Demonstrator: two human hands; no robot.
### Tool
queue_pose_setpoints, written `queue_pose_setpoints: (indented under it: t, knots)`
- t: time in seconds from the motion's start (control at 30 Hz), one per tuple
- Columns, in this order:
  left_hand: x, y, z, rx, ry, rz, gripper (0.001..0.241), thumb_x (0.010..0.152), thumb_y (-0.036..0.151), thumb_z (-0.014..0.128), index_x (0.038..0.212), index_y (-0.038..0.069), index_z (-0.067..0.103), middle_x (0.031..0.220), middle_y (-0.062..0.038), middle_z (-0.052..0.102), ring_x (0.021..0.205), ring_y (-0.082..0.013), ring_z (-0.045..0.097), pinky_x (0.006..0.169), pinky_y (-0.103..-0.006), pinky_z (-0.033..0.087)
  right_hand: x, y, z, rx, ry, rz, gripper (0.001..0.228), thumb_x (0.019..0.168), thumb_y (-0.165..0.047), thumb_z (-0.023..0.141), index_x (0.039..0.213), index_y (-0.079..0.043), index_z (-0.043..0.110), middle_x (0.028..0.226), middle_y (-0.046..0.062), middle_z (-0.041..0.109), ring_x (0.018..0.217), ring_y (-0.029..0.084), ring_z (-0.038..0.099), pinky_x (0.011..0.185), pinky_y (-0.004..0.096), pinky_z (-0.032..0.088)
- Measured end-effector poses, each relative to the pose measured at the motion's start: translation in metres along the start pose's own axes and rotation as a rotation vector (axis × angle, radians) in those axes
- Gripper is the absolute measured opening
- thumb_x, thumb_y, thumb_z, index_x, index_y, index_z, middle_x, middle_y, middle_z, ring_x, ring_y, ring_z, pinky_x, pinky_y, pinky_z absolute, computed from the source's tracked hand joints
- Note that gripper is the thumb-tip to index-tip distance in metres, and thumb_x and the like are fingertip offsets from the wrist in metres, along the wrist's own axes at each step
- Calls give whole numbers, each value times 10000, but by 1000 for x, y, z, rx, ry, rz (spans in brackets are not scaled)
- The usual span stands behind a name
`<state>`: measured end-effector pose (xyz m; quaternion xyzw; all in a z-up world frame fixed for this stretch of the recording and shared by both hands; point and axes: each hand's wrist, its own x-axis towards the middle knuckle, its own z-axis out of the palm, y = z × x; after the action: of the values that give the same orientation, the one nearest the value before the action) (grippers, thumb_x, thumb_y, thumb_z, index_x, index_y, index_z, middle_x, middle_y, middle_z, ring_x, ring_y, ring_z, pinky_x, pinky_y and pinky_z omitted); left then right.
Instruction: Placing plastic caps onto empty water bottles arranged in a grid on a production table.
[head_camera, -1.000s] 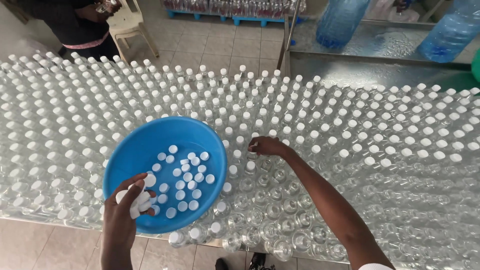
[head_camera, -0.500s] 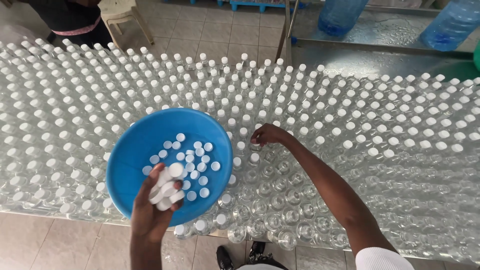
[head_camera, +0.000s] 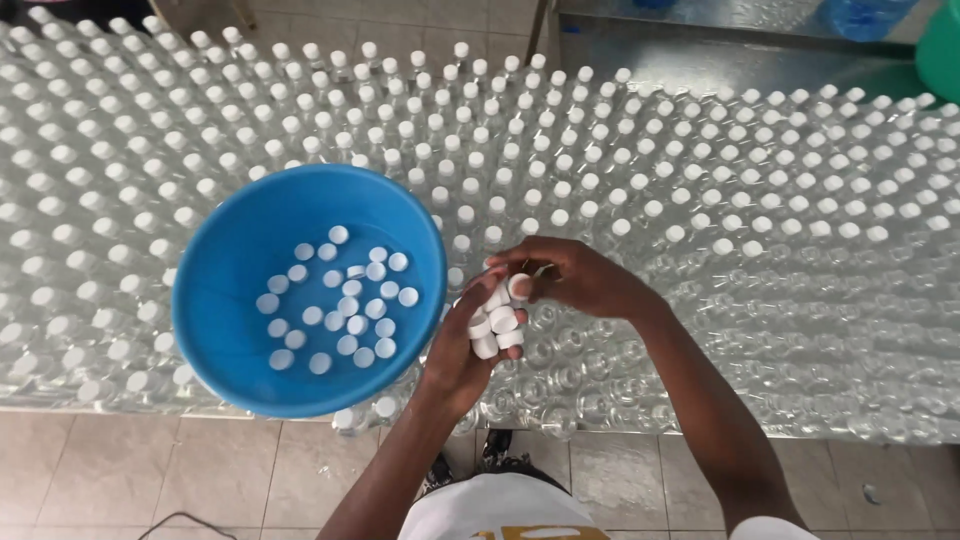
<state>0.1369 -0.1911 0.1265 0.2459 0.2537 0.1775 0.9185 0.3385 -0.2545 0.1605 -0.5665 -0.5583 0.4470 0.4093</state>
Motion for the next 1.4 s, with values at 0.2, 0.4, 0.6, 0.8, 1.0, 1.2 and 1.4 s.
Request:
queue_pose_setpoints:
  t: [0.2,0.4,0.6,0.8,1.0,1.2,1.4]
  knots:
    - [12,-15,-8,54,47,-66,415,1034,435,642,1359,180,598,1139,-70,664,956,-191,665,635,-326,555,-17,36,-2,-94,98,139,345,914,-155,896,1232,-57,803,1113,102,757,1066,243,762,908,358,672]
    - [26,-50,-44,-29,165,-72,390,1036,426,669,1355,206,618,1196,-45,692,982,-186,696,674,-311,573,4,105,-47,-188,361,222,293,1014,-261,828,1261,-105,804,1018,154,818,880,243,809,833,373,664]
    - [1,-50,-47,-27,216,-102,475,1054,413,625,1444,146,568,1209,-67,653,1002,-199,667,680,-328,572,50,239,-35,-563,313,121,236,1077,-344,744,1243,-191,811,1143,119,760,1066,323,719,949,457,578]
    - [-29,-53,-41,-127,344,-127,356,981,357,696,1281,169,660,1116,-71,686,847,-179,663,536,-295,466,63,258,-45,-795,182,236,366,1006,-594,660,1186,-327,833,1232,-60,763,1229,190,668,991,453,257]
    - [-31,-56,-40,-156,358,-161,326,1005,345,679,1285,180,644,1122,-73,680,836,-176,651,532,-296,447,85,207,-59,-683,-26,618,495,898,-710,665,1221,-372,830,1211,-76,830,1245,194,712,1199,526,271]
    - [-20,-63,-52,-203,251,-92,314,1003,343,698,1248,157,638,1098,-69,679,805,-163,677,466,-274,508,83,235,-64,-421,106,490,273,863,-452,879,1042,-248,907,1018,-37,877,1017,127,789,894,325,543]
    - [-18,-60,-56,-92,159,-110,573,1060,403,607,1553,130,507,1249,-74,667,952,-180,666,581,-287,552,82,254,-61,-554,123,502,350,886,-603,835,1160,-385,850,1081,-5,842,1197,342,754,1195,545,426]
